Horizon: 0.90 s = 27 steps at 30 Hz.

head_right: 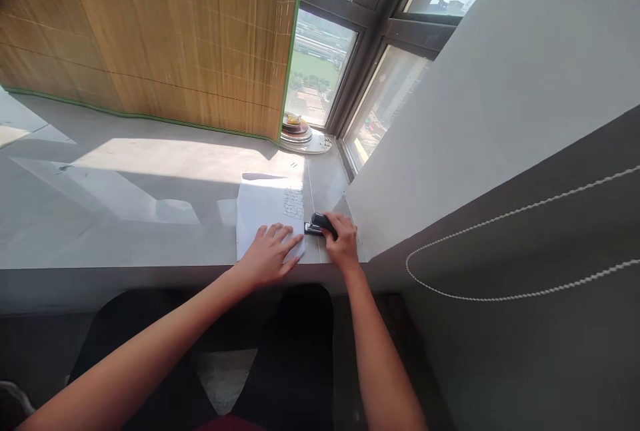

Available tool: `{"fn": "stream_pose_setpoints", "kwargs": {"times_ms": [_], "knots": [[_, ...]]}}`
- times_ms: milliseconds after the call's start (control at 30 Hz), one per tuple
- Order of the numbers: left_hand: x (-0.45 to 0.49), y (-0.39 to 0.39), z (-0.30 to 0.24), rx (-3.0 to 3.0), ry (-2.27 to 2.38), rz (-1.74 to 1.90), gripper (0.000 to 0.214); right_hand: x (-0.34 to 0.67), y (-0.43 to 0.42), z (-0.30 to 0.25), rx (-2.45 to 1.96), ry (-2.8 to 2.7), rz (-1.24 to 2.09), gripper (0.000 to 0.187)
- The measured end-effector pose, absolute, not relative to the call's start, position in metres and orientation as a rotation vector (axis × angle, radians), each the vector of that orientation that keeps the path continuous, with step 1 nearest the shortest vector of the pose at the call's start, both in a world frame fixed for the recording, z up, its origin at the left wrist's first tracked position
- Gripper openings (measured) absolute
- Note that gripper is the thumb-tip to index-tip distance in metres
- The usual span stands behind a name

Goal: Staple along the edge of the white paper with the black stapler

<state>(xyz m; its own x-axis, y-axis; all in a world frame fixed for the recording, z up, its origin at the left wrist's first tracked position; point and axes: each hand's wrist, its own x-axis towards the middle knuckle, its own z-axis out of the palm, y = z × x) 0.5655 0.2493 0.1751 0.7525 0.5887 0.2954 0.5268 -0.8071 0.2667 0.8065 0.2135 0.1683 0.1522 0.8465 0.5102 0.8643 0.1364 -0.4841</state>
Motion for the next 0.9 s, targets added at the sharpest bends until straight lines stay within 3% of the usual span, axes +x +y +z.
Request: {"fn": "stream_pose_setpoints", "kwargs": {"times_ms": [400,900], "knots": [[0.578,0.240,0.157,2.732,0.893,0.532,0.075,0.800,0.228,0.169,-1.736,-1.794,-0.143,0.045],[0.581,0.238,0.156,2.736,0.924,0.533,0.078,0.794,0.228,0.169,-1.781,-1.890,-0.234,0.041]]}}
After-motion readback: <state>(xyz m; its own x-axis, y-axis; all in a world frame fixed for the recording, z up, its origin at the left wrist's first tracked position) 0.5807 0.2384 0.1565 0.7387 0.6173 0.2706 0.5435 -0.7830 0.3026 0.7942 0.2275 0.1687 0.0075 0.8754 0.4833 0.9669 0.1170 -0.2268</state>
